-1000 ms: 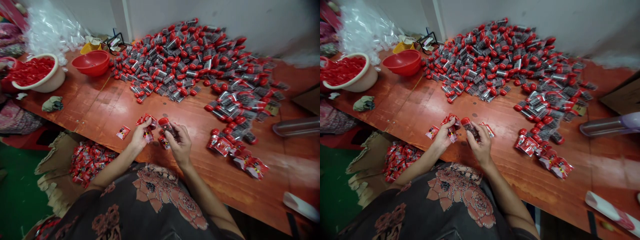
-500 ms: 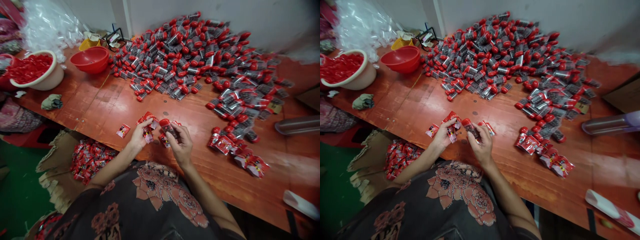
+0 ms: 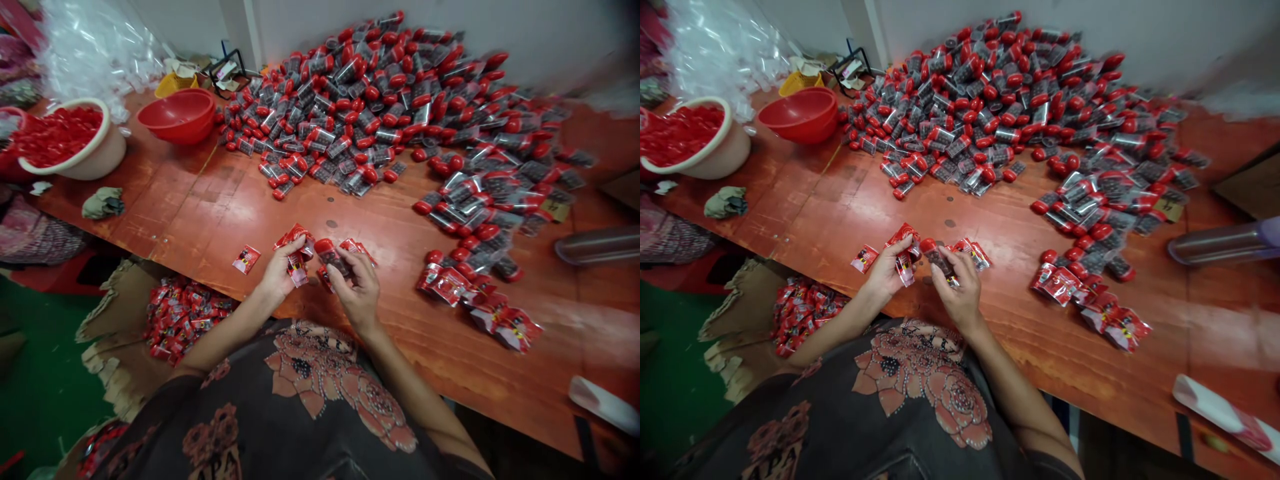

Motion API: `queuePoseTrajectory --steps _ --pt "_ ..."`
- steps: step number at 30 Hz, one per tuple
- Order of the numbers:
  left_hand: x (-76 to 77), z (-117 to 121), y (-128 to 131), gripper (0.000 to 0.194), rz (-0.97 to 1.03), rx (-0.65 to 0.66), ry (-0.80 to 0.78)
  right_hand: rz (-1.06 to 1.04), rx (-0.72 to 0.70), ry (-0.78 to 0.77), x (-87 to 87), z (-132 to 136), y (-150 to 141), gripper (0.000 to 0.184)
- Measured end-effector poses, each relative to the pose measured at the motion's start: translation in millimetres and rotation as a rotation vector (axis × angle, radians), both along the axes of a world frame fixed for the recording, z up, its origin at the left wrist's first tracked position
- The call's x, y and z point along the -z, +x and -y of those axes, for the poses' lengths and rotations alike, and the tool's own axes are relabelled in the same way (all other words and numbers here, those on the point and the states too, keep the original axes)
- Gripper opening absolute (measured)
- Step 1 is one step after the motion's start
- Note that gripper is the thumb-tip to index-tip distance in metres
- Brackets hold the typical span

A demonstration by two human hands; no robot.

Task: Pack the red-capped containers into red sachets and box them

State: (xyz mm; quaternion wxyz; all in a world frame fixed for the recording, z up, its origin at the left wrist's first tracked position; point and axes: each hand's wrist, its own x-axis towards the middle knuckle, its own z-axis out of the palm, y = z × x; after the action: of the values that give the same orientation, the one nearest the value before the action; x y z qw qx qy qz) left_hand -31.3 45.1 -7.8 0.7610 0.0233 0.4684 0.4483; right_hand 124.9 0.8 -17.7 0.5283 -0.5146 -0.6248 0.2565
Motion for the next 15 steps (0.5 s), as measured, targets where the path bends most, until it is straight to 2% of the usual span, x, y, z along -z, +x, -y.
queuePoseTrajectory --steps 4,9,15 --pt "-0.7 0.5 1.8 0.015 -0.014 -0.012 0.025 0.056 0.029 0.041 1.2 0.7 0.1 0.042" --pt "-3.6 1.8 6.0 0.016 -0.065 -0.065 0.05 0.097 -0.01 0.011 4.9 0.9 0.9 0.043" --pt "-1.2 1.1 8.6 0.016 -0.079 -0.064 0.08 0.17 0.034 0.151 5.0 3.2 2.1 0.054"
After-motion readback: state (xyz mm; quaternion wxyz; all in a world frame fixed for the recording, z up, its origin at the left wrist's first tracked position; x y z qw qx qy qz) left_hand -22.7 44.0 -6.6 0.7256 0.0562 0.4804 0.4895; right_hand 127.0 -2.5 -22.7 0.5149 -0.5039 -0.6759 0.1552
